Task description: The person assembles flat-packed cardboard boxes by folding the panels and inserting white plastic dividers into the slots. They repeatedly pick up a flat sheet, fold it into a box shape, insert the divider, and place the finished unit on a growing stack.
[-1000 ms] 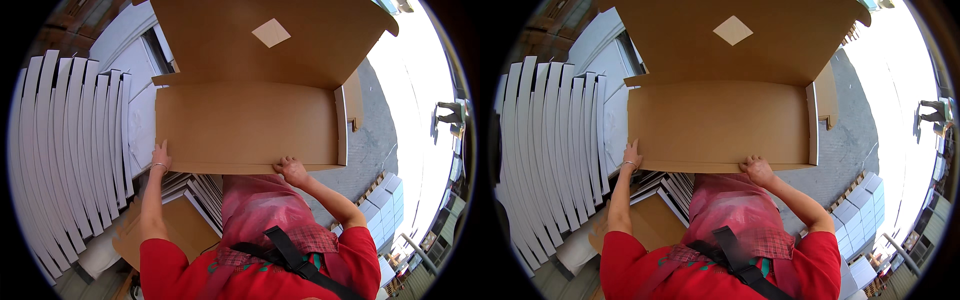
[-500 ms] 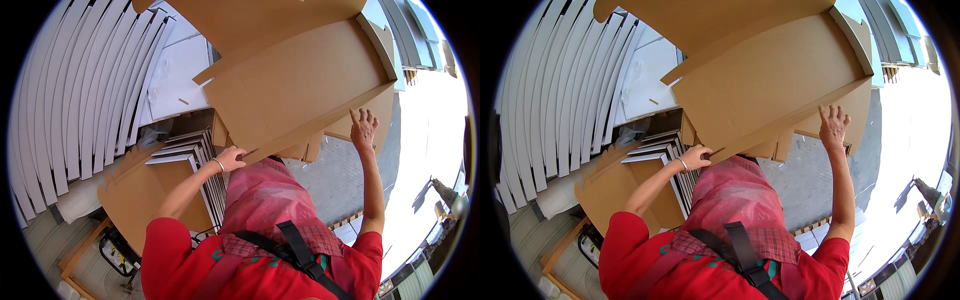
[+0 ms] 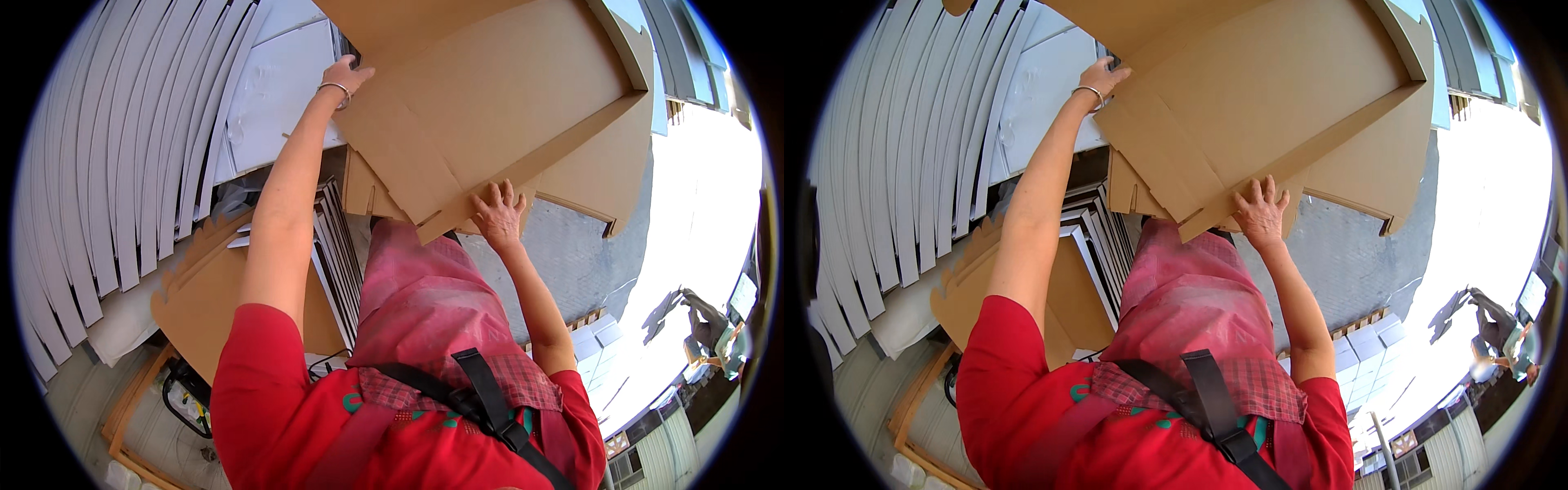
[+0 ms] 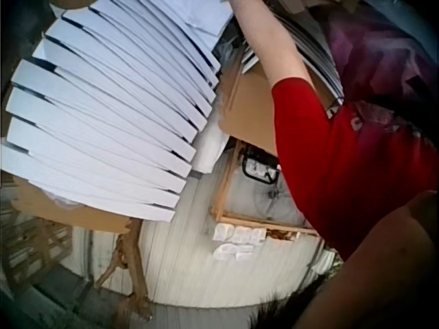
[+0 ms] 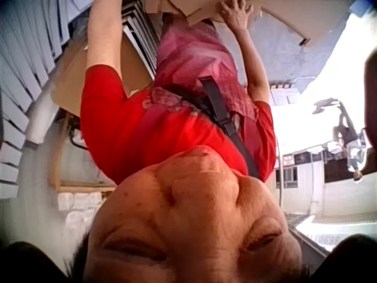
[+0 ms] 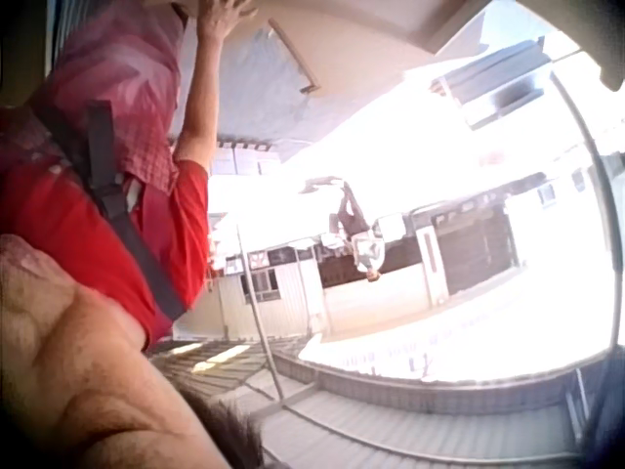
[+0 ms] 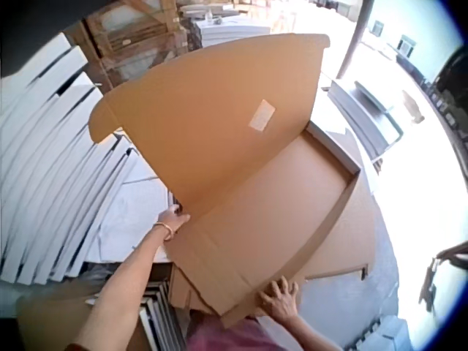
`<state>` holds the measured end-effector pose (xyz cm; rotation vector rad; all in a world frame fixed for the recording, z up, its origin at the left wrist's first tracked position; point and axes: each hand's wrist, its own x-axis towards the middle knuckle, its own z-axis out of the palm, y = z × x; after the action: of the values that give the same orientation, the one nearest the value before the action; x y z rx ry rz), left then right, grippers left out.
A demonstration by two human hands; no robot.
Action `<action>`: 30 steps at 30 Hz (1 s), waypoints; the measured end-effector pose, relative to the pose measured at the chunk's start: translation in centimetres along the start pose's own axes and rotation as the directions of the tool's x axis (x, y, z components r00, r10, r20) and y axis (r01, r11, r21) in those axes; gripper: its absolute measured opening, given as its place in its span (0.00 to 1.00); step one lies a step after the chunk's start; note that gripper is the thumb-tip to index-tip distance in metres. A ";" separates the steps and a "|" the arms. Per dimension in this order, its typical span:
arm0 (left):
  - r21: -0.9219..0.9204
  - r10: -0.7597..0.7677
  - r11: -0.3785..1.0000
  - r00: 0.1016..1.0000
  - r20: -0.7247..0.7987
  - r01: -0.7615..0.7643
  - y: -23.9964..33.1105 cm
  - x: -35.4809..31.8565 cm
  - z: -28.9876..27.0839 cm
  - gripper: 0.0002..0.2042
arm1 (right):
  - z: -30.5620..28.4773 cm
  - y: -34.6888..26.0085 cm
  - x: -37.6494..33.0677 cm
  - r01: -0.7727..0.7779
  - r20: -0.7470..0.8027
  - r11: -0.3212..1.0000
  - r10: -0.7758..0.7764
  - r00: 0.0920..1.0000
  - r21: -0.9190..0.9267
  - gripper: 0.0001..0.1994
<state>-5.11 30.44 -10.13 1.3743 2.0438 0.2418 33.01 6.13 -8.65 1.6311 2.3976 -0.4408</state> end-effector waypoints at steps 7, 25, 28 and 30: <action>0.280 0.099 0.941 0.945 0.312 -0.191 3.9 0.9 -0.7 0.29 | -0.6 3.0 1.2 0.179 -0.027 0.978 -0.178 0.984 0.104 0.18; -0.657 0.086 0.752 0.996 0.026 -0.048 13.6 -13.7 -10.1 0.15 | -20.7 8.4 -7.2 0.539 -0.529 0.718 -0.277 0.802 0.441 0.17; -0.667 0.065 0.743 0.998 -0.024 -0.064 13.4 -16.9 -13.7 0.14 | -21.3 6.8 -8.1 0.609 -0.522 0.681 -0.373 0.767 0.406 0.19; -0.693 0.013 0.718 0.997 -0.080 -0.065 11.4 -18.8 -15.4 0.14 | -20.9 5.5 -8.8 0.642 -0.515 0.651 -0.418 0.748 0.404 0.22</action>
<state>-1.41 21.87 15.07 0.9220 1.6863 0.9880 41.28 7.90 13.06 1.1781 3.3063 -1.1306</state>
